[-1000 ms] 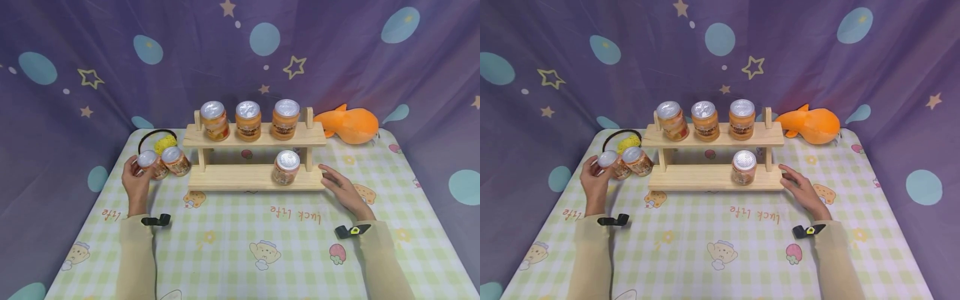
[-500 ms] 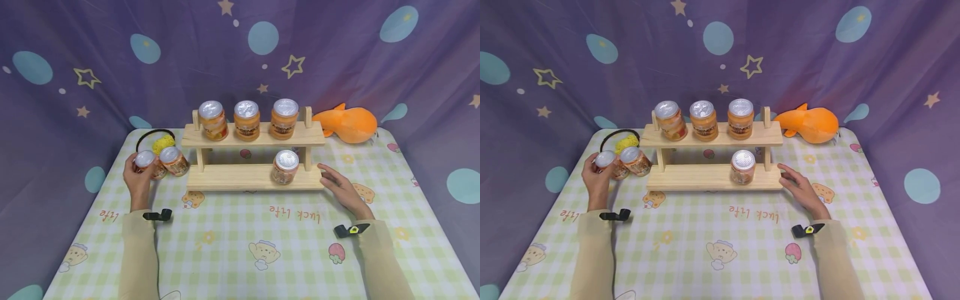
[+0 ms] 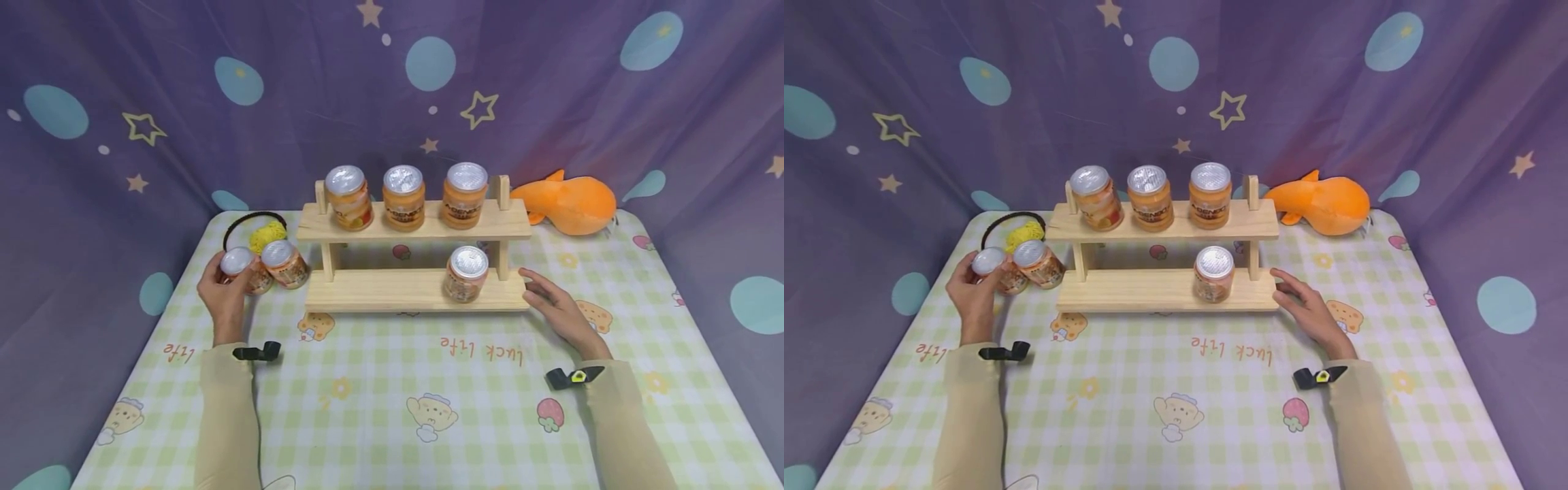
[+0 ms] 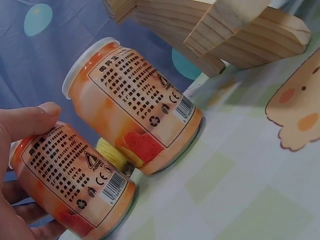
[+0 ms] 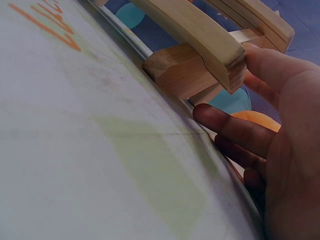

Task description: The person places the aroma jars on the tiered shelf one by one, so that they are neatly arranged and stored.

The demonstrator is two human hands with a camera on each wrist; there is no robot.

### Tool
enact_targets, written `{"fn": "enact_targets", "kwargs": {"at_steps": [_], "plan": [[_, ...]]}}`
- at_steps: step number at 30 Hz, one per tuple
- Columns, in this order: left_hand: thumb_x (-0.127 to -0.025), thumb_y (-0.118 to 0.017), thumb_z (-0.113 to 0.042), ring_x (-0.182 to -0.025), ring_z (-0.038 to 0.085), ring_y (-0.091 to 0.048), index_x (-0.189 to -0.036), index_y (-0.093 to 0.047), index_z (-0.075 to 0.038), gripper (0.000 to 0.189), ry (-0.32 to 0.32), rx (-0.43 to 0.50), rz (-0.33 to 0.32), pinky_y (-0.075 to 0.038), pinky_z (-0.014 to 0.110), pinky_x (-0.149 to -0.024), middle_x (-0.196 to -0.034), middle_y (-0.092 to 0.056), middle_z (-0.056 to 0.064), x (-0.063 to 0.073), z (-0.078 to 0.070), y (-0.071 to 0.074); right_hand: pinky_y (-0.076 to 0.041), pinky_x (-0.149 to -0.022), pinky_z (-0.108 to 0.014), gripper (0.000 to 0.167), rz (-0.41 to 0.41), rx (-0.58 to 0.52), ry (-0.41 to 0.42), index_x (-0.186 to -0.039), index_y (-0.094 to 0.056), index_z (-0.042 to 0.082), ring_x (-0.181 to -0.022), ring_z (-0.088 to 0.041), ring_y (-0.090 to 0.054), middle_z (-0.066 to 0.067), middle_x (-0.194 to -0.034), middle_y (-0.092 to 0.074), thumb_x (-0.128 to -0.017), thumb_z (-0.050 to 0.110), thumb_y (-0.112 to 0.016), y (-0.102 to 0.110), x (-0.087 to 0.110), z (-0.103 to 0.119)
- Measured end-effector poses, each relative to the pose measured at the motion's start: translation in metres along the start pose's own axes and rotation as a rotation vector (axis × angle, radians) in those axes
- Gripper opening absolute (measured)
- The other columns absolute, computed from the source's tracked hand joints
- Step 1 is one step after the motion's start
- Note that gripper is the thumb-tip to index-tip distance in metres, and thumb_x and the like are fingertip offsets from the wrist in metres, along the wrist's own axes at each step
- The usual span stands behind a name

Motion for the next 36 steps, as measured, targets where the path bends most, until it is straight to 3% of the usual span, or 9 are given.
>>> {"fn": "enact_targets", "kwargs": {"at_steps": [14,19,27,36], "plan": [[-0.071,-0.086,-0.004,-0.091,0.003,-0.057,-0.129,-0.065,-0.003,0.062,0.020,0.010,-0.065,-0.043,0.016,-0.080,-0.100,-0.063,-0.011,-0.001,-0.009,0.012,-0.038,-0.099,-0.016,0.055,0.009,0.002,-0.013,-0.155,-0.038,0.027,-0.114,0.017,-0.045,-0.013,-0.150,-0.051,-0.104,0.043,-0.050,-0.001,-0.001,-0.001],[-0.071,-0.085,-0.002,-0.088,0.003,-0.058,-0.126,-0.067,-0.003,0.058,-0.008,0.007,-0.070,-0.044,0.016,-0.078,-0.097,-0.063,-0.013,0.001,-0.021,0.014,-0.039,-0.099,-0.014,0.056,0.010,0.001,-0.015,-0.155,-0.037,0.027,-0.114,0.017,-0.045,-0.013,-0.150,-0.051,-0.104,0.043,-0.050,-0.001,0.000,0.000],[-0.068,-0.086,0.002,-0.092,0.004,-0.058,-0.125,-0.069,-0.007,0.061,0.009,0.046,-0.096,-0.044,0.019,-0.081,-0.101,-0.065,-0.011,0.009,-0.046,0.020,-0.038,-0.099,-0.013,0.056,0.010,-0.004,-0.012,-0.155,-0.037,0.026,-0.114,0.017,-0.044,-0.014,-0.152,-0.048,-0.104,0.043,-0.050,0.000,-0.001,0.002],[-0.068,-0.087,0.003,-0.092,0.006,-0.059,-0.124,-0.069,-0.008,0.060,-0.034,0.075,-0.059,-0.044,0.020,-0.080,-0.100,-0.065,-0.011,0.016,-0.070,0.018,-0.038,-0.101,-0.018,0.055,0.008,0.005,-0.009,-0.155,-0.037,0.027,-0.114,0.017,-0.044,-0.013,-0.153,-0.048,-0.104,0.043,-0.050,0.000,0.000,0.002]]}}
Point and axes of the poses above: each hand's wrist, its own x-axis away from the middle knuckle, its own y-axis out of the back of the hand, z = x × y, the point moved 5 cm from there along -x, towards the middle knuckle
